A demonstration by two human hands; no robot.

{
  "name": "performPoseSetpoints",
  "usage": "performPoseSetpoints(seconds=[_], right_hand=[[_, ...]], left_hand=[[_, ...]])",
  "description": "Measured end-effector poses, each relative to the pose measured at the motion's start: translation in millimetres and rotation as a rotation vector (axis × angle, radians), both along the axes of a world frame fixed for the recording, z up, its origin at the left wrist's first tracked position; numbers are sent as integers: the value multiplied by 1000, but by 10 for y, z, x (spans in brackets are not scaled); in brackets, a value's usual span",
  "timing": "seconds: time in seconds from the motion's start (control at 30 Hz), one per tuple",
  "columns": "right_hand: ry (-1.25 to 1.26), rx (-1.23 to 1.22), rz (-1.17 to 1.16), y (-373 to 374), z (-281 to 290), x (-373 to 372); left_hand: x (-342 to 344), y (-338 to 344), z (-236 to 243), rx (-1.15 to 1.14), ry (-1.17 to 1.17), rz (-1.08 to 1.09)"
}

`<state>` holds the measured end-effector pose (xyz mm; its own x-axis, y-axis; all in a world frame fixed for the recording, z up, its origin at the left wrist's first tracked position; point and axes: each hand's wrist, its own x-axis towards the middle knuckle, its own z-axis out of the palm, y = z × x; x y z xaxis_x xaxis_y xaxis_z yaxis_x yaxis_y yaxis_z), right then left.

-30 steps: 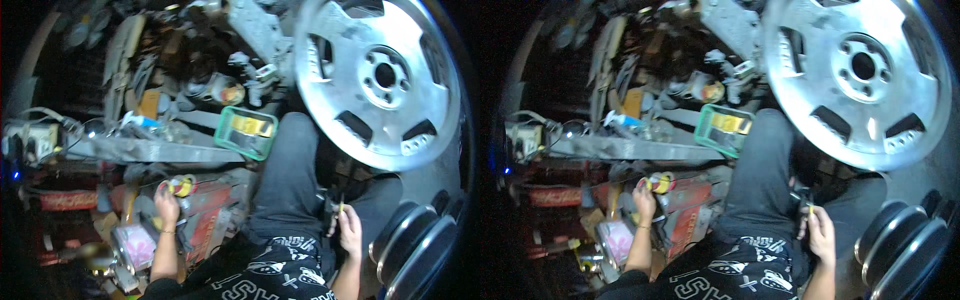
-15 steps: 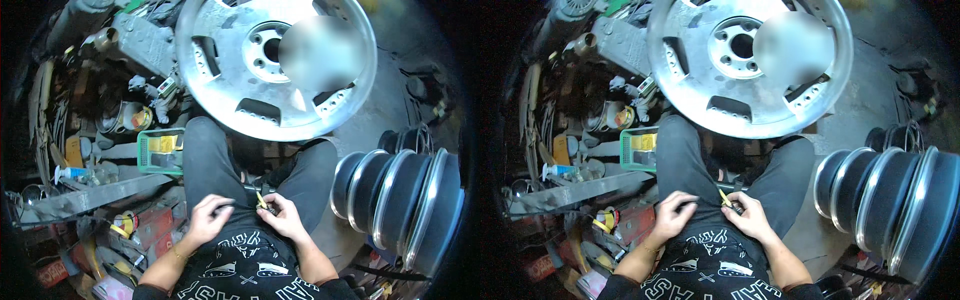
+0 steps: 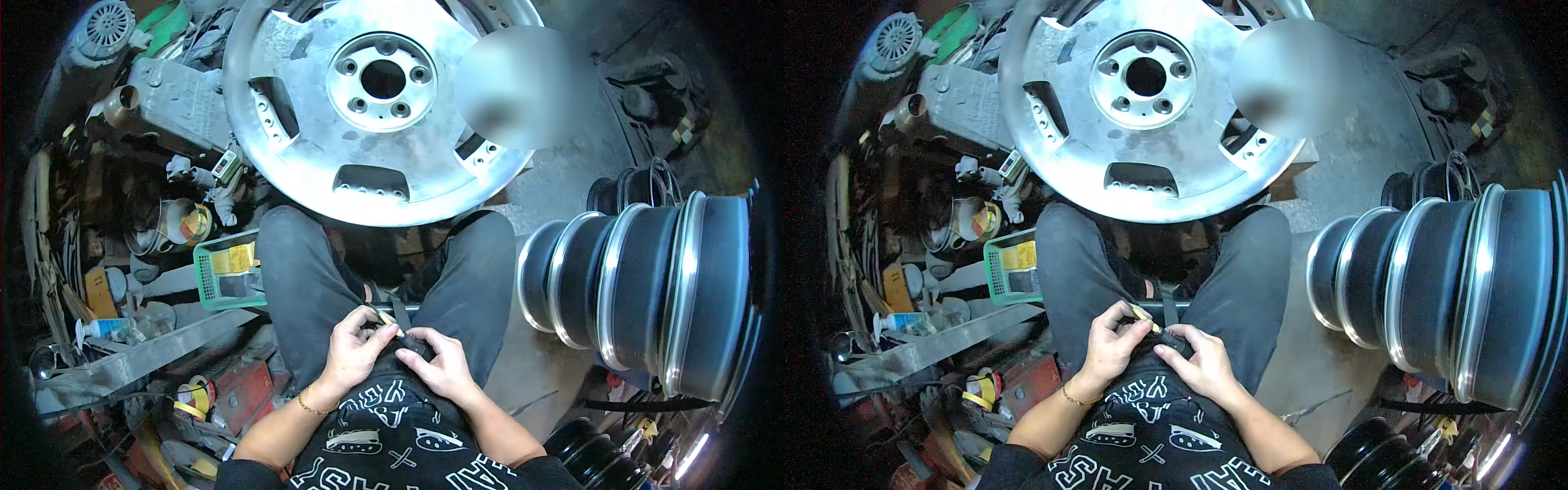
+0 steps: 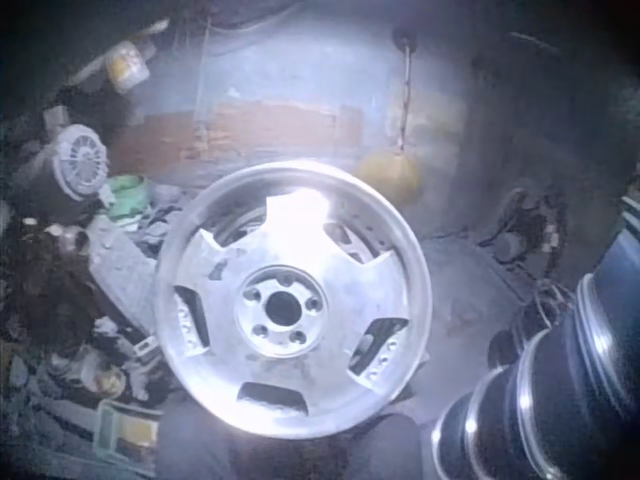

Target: The person peels old tape from a rotary tool bit, folds a strip of sandpaper onto the bit, and wraps masking tape around it by hand.

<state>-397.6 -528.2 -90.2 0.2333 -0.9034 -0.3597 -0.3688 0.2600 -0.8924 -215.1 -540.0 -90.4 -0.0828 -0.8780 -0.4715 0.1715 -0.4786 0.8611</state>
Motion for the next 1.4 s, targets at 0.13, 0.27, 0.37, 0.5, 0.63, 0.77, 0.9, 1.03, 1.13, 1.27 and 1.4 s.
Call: performPoseSetpoints(seconds=[0.13,0.27,0.37,0.5,0.63,0.77,0.9,1.03,1.13,1.27,1.4], right_hand=[[-69,-91,23,-8,-48,-32],[-304,166,159,-86,4,-89],[-1010,747,187,-72,-63,-100],[-1119,774,97,-80,-49,-41],[-493,242,-58,-82,-21,106],[-758,414,-56,-78,41,99],[-1546,986,162,28,-69,35],[-1621,954,138,31,-65,129],[-1111,621,-144,-171,26,95],[-526,308,-219,-139,-20,243],[-142,10,-97,-194,20,213]], left_hand=[[37,-41,127,-181,-54,-72],[145,-112,143,-340,-67,-205],[160,-169,155,-353,61,-248],[136,-197,121,-290,206,-213],[-7,-181,153,-165,251,-59],[-48,-226,25,-199,277,-21],[-73,-393,23,-326,692,-311],[-161,-458,-53,-331,835,-316],[-153,-450,139,62,347,60],[-225,-458,241,-150,-139,140],[-218,-407,76,-255,-152,120]])
